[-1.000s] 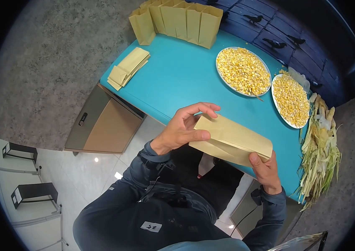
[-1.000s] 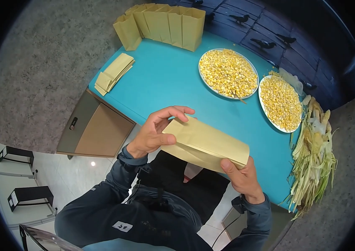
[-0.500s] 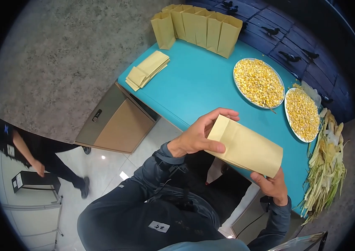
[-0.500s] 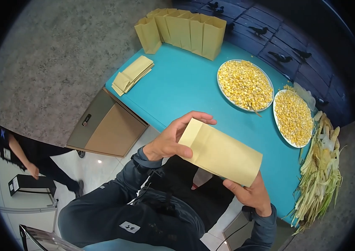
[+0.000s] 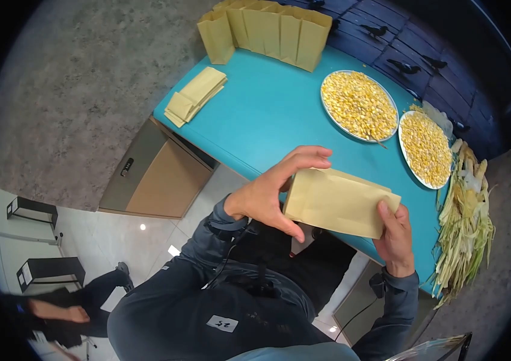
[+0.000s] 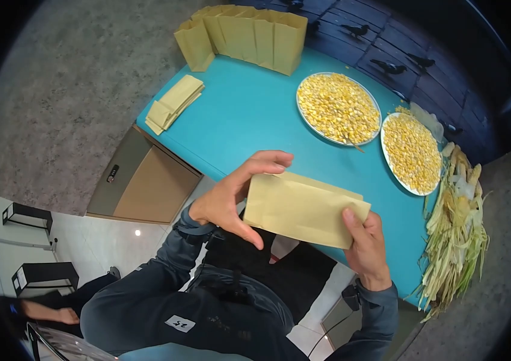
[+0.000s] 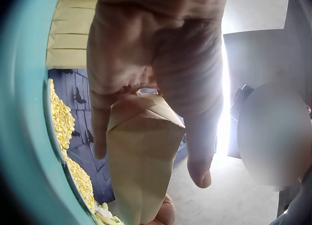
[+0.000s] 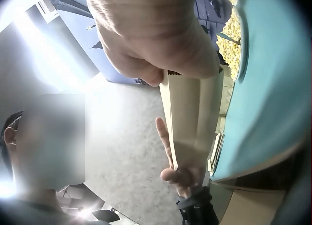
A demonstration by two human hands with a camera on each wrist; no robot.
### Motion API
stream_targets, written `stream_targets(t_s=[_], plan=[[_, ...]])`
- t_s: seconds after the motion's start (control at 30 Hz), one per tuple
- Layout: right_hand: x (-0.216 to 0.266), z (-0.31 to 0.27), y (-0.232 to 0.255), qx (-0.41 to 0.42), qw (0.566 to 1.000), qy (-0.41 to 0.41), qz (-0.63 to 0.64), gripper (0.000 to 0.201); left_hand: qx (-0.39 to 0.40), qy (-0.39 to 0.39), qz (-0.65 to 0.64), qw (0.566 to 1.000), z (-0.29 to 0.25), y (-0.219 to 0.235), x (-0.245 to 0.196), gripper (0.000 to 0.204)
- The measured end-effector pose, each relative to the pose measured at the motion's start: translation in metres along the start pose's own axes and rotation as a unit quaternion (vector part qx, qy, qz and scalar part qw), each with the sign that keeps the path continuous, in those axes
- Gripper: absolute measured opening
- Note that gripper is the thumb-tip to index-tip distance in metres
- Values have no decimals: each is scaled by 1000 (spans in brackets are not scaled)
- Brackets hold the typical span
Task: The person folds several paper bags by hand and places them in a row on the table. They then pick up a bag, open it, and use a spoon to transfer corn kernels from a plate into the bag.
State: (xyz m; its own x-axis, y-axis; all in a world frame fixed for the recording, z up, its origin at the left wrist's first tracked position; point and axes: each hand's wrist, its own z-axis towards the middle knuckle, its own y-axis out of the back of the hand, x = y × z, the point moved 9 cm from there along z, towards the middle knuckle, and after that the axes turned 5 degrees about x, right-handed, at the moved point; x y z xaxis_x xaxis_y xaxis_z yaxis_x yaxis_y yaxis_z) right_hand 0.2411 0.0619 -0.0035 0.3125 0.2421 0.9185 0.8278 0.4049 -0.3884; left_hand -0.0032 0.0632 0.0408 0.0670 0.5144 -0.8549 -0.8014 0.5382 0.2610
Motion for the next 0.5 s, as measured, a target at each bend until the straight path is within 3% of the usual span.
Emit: stream_targets(t_s=[0.07,0.13,0.33,0.47,0.5], plan=[[-1,2,2,-10,1000,-9,6,38,-4,-20,-11,1000,1,1,-5,121],[-2,4,2,2,1000,-12,23,39,2,-20,65,998,4,2,-9,115],[-3,2,4,15,998,18,54,41,-46,-16,32,998,1,8,9,99],[0,0,8,31,999,32,6,42,-39,15,8,999,0,7,16,115],[7,-1,8,20,996,56,-64,38,-78,24,-50,995,1,10,16,119]])
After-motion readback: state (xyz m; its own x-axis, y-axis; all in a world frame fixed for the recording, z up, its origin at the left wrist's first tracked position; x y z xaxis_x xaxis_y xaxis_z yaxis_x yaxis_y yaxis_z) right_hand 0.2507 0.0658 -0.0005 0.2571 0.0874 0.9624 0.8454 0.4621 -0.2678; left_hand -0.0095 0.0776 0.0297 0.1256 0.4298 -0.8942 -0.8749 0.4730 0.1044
